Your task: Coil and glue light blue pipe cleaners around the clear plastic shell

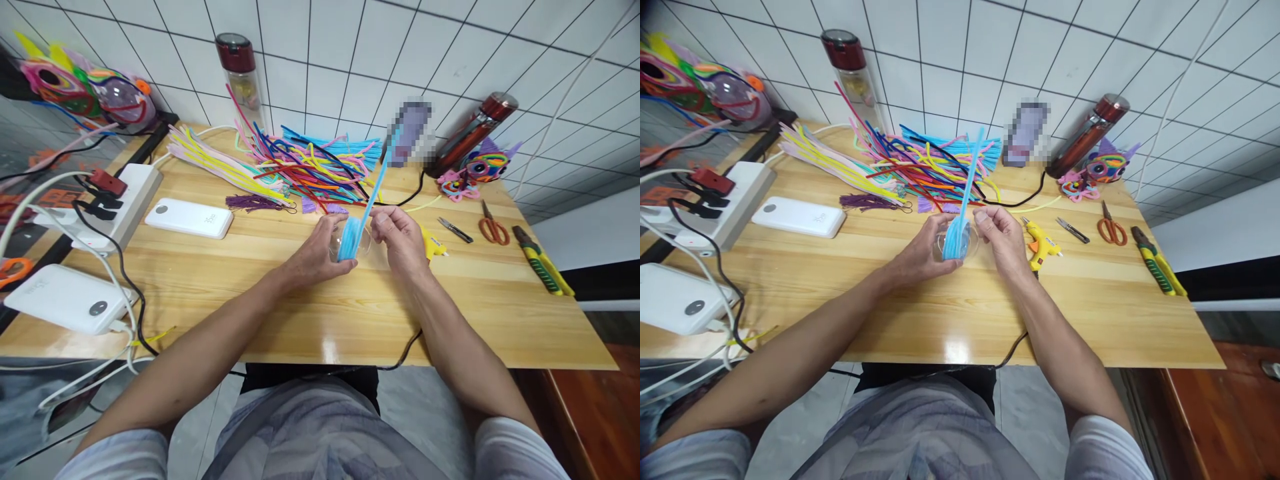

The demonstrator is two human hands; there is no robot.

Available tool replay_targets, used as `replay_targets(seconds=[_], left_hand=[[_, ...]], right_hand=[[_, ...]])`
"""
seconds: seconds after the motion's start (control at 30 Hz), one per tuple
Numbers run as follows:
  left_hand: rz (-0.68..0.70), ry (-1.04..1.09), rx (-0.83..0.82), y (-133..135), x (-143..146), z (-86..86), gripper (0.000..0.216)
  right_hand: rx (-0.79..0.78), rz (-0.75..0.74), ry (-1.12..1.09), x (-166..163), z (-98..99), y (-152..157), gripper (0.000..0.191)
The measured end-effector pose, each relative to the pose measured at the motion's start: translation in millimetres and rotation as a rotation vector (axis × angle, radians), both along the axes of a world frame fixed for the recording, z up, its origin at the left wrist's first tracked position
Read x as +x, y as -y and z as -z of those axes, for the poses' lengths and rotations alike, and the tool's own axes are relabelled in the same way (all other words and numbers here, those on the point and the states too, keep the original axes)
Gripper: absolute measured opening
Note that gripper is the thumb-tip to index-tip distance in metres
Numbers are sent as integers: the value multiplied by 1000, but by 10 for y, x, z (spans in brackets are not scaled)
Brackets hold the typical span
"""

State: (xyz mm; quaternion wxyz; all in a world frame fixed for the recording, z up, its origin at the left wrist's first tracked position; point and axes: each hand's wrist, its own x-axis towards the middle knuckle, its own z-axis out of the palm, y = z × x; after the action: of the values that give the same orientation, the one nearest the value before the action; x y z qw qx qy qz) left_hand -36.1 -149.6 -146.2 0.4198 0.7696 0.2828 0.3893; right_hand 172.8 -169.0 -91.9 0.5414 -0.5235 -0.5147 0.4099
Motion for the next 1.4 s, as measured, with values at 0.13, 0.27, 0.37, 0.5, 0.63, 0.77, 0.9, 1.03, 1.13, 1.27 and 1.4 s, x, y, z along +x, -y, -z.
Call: replay_targets(seconds=[0.13,0.27,0.37,0.5,0.63,0.77,0.9,1.03,1.13,1.27,1.4], left_hand=[[-24,7,8,-20,-1,33,87],[-58,33,29,-50,-6,78,87],[-91,71,29,-59,-3,95,87],[-103,95,39,-50,6,87,88],[-107,73,56,-42,6,70,88],[-126,73,27,-42,2,52,90],[-117,106,-114,-60,-18,17,88],[-3,204,-333,-154,-75,-1,91],[78,256,-427,-258,-137,12,96],[106,257,-474,-347,-198,44,99],[120,218,-464,-363,-206,67,102]], right_hand=[[-46,28,254,276,-177,30,53],[-260,181,872,734,-383,176,39],[-565,317,1270,1000,-392,382,45],[-835,325,1413,1110,-198,571,66],[-834,332,1347,1076,-2,497,71],[-738,379,1133,1128,83,357,42],[-555,418,785,1213,48,384,27],[-95,193,97,1112,-145,469,34],[5,52,-5,925,-290,452,42],[-38,2,200,718,-305,360,56],[-43,-60,314,638,-237,326,55]])
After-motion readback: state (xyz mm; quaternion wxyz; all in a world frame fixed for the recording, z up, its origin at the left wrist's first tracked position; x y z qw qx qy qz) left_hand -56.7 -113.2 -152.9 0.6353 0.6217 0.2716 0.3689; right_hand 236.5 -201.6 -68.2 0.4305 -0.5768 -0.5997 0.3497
